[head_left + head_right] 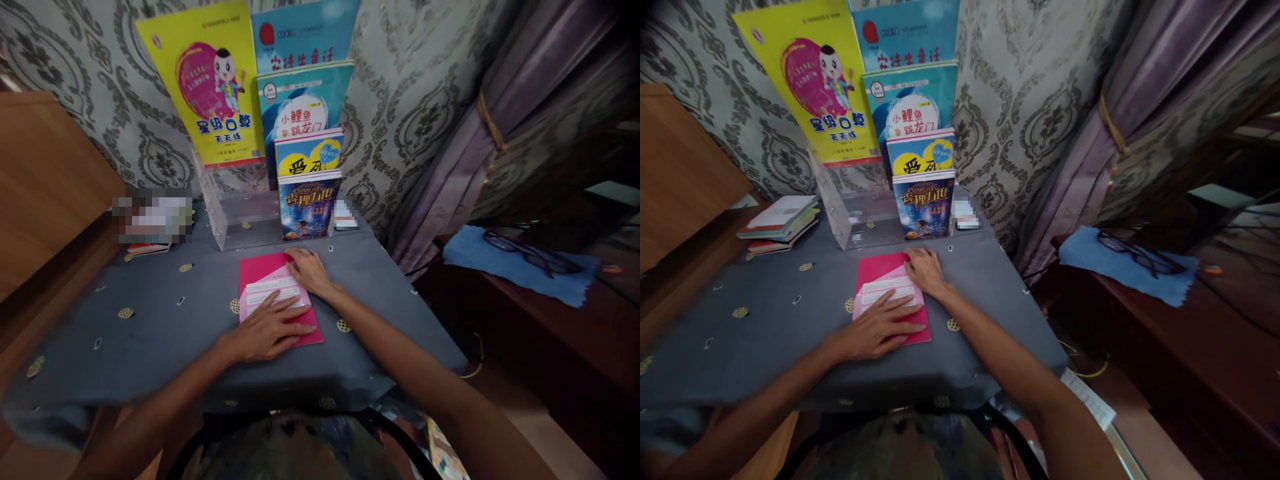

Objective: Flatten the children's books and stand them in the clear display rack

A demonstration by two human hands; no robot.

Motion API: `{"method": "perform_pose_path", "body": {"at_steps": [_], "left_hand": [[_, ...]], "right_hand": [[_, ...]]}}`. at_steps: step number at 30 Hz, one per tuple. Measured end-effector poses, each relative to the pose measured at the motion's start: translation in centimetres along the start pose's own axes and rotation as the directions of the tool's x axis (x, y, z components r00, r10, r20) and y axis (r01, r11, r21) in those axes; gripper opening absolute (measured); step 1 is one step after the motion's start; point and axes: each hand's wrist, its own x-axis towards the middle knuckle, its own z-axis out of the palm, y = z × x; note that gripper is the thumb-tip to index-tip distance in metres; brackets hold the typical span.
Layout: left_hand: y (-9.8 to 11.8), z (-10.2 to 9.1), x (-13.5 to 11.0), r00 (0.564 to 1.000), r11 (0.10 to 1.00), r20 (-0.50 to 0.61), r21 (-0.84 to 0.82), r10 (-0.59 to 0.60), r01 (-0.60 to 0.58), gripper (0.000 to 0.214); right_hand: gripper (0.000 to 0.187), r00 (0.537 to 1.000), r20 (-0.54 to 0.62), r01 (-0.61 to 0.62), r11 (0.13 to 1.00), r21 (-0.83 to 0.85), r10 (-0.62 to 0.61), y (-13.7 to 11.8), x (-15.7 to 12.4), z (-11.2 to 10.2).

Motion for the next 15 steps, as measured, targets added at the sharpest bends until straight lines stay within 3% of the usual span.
{"method": "perform_pose_path", "body": {"at_steps": [4, 7, 12, 15], "left_hand": [[-0.8, 0.1, -0.2, 0.995, 0.996, -0.058, -0.006, -0.084, 0.084, 0.042], [-2.8, 0.2, -0.9, 0.967, 0.975, -0.134, 0.02, -0.216, 0.22, 0.043], [-7.7, -0.3, -2.8, 0.828, 0.85, -0.274, 0.065, -0.489, 0.523, 0.044], [-9.2, -0.5, -3.6, 0.794, 0.812, -0.281, 0.078, -0.539, 0.579, 0.046]], "right_hand": [[0.039, 1.0, 0.0, 0.014, 1.0, -0.013, -0.014, 0.1, -0.1, 0.1], [0.039, 1.0, 0.004, 0.026, 1.0, -0.013, -0.026, 0.3, -0.1, 0.2], [0.039, 0.999, 0.004, 0.04, 0.999, -0.007, -0.04, 0.5, -0.1, 0.4], [0.038, 0.999, -0.001, 0.036, 0.999, -0.009, -0.036, 0.4, -0.1, 0.4]]}}
